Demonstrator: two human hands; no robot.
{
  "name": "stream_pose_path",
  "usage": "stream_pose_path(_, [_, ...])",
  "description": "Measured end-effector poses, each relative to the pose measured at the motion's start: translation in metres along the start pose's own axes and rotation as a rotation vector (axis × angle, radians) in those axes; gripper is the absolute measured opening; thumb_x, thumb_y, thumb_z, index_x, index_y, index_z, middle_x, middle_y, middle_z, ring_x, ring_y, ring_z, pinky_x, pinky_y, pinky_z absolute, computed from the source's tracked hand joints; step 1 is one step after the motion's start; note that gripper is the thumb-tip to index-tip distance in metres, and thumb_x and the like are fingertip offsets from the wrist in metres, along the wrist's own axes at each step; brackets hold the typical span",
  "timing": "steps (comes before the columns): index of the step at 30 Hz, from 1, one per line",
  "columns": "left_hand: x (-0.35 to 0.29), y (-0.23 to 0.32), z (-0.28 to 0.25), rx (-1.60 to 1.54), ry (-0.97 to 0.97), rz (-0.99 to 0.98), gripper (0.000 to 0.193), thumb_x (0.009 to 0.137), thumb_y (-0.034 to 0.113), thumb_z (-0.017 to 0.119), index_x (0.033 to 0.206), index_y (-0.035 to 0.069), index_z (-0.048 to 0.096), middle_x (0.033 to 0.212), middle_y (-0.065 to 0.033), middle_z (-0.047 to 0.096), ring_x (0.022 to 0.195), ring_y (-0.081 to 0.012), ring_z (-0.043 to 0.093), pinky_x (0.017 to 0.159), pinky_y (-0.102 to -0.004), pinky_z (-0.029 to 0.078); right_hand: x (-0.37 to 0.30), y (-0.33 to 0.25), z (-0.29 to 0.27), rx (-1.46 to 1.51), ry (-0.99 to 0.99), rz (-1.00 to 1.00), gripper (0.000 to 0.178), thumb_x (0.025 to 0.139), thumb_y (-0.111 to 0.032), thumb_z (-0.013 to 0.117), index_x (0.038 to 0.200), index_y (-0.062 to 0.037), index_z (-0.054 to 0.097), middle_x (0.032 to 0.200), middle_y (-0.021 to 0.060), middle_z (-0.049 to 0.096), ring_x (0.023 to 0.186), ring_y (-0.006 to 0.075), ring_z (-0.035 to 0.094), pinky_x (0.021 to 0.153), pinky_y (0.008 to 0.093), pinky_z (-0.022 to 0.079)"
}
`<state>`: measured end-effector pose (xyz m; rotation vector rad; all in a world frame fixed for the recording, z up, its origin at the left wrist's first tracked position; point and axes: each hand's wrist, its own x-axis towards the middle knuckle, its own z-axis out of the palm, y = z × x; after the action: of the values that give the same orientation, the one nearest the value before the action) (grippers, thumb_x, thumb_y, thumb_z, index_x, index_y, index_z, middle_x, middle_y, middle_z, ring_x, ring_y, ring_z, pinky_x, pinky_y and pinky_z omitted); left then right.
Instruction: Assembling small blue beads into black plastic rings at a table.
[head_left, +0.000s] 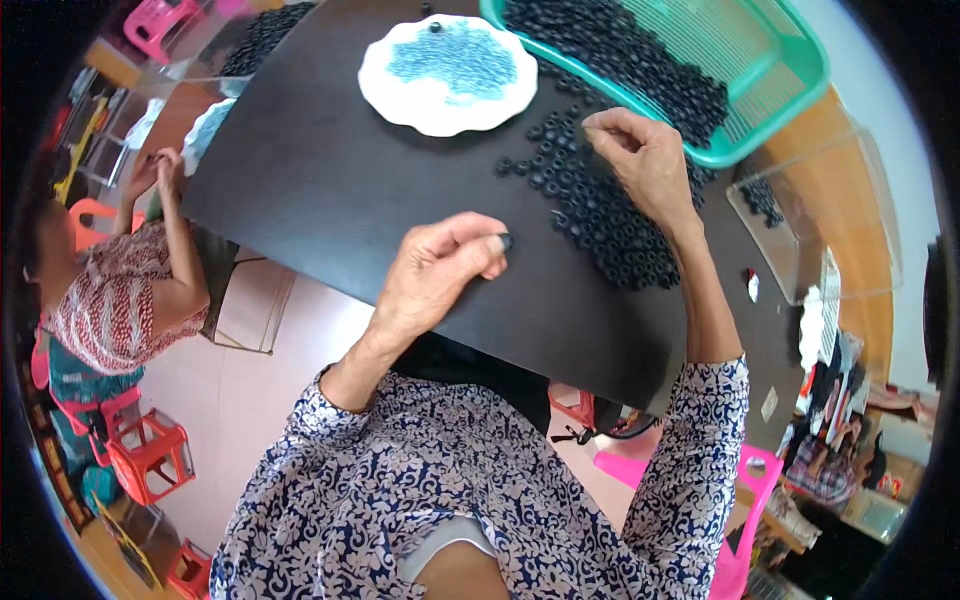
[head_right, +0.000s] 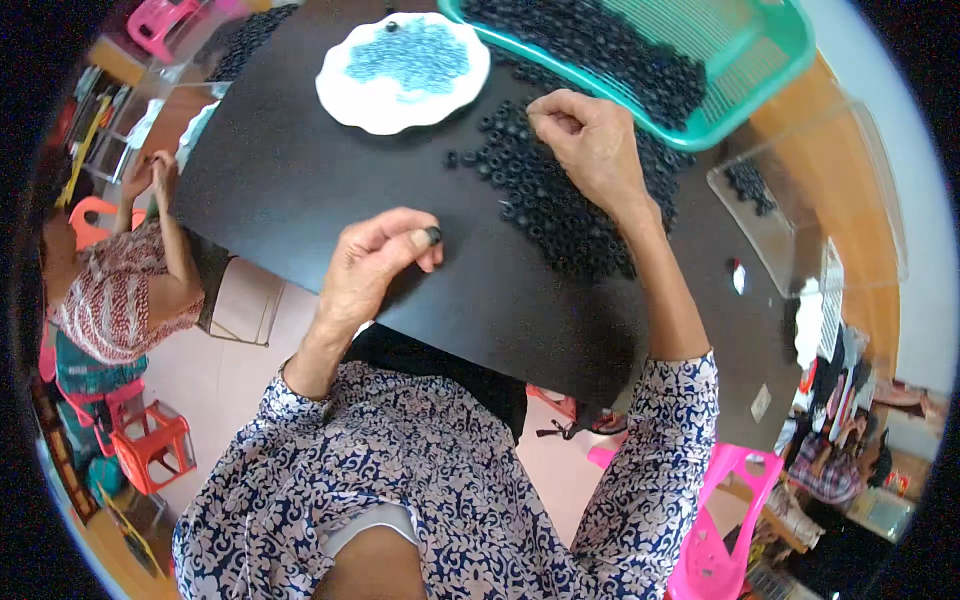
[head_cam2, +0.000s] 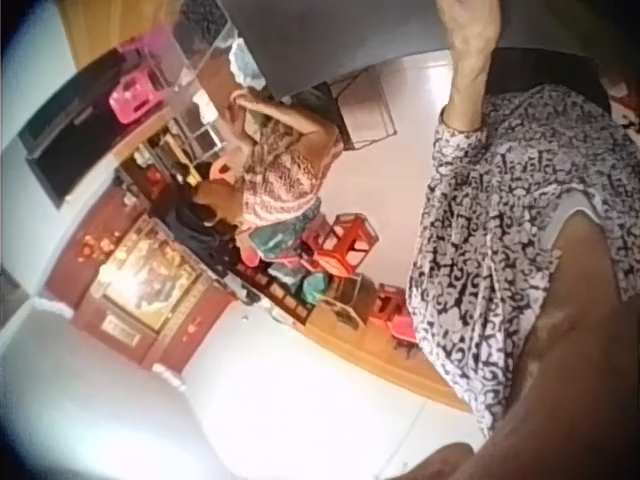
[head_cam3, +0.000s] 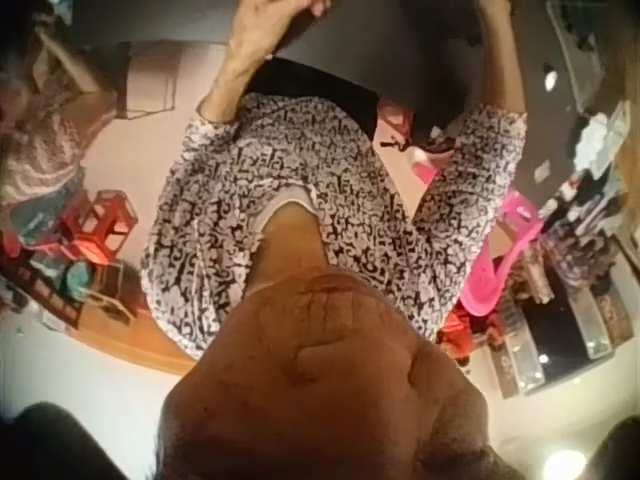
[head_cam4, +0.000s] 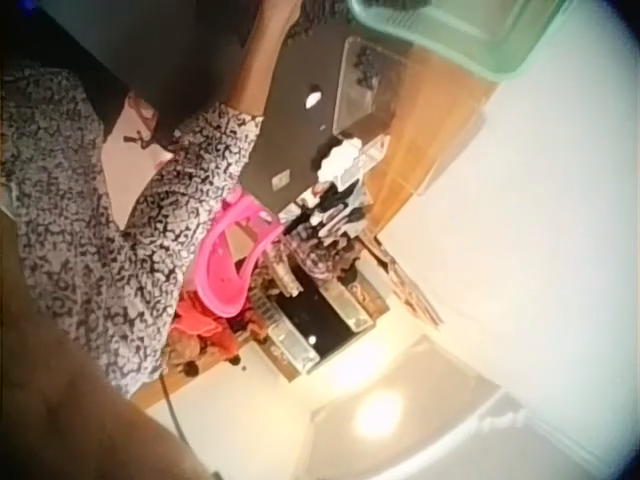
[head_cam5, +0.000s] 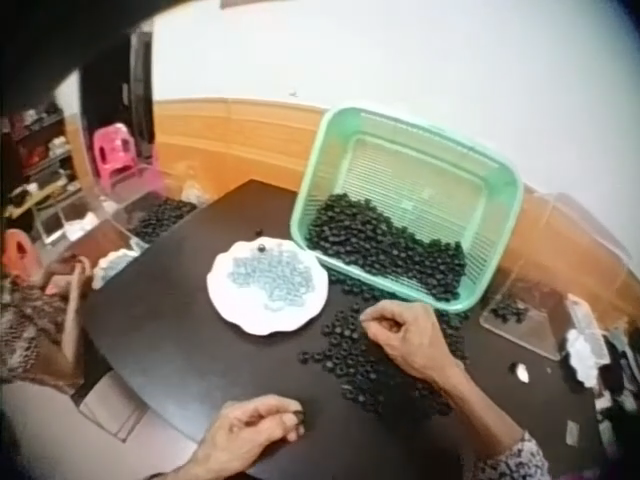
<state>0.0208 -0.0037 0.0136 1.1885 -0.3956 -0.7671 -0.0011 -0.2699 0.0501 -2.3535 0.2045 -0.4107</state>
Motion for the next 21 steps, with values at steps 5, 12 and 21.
stream_pose_path(5, [0.002,-0.009,-0.002,-0.03,-0.008,-0.005,0.014,0.092,0.008,0.06,0.1,-0.002,0.066,0.082,-0.0024,0.064,0.076,-0.0089,0.058,0.073,-0.023,0.049,0.05,-0.024,0.037,-0.054,-0.093,-0.148,0.016,0.085,-0.009,0.065,0.098,-0.0012,0.07,0.076,0.0021,0.066,0.063,0.0064,0.053,0.059,0.0231,0.043])
stream_pose_path(12, [0.005,-0.01,-0.006,0.082,-0.076,-0.07,0.016,0.092,0.007,0.059,0.103,-0.003,0.064,0.082,-0.0013,0.063,0.077,-0.0058,0.058,0.071,-0.0193,0.048,0.09,-0.024,0.086,-0.331,-0.176,-0.56,0.018,0.081,-0.011,0.059,0.093,-0.0056,0.071,0.079,0.0119,0.064,0.079,0.0304,0.06,0.075,0.0413,0.048])
stream_pose_path(21, [0.006,-0.016,-0.008,0.073,-0.102,-0.039,0.018,0.091,0.008,0.06,0.104,-0.004,0.063,0.08,-0.0014,0.064,0.073,-0.0042,0.057,0.066,-0.0191,0.048,0.091,-0.024,0.083,-0.388,-0.127,-0.509,0.014,0.078,-0.011,0.065,0.089,-0.007,0.071,0.084,0.0093,0.066,0.078,0.0277,0.06,0.075,0.0384,0.048])
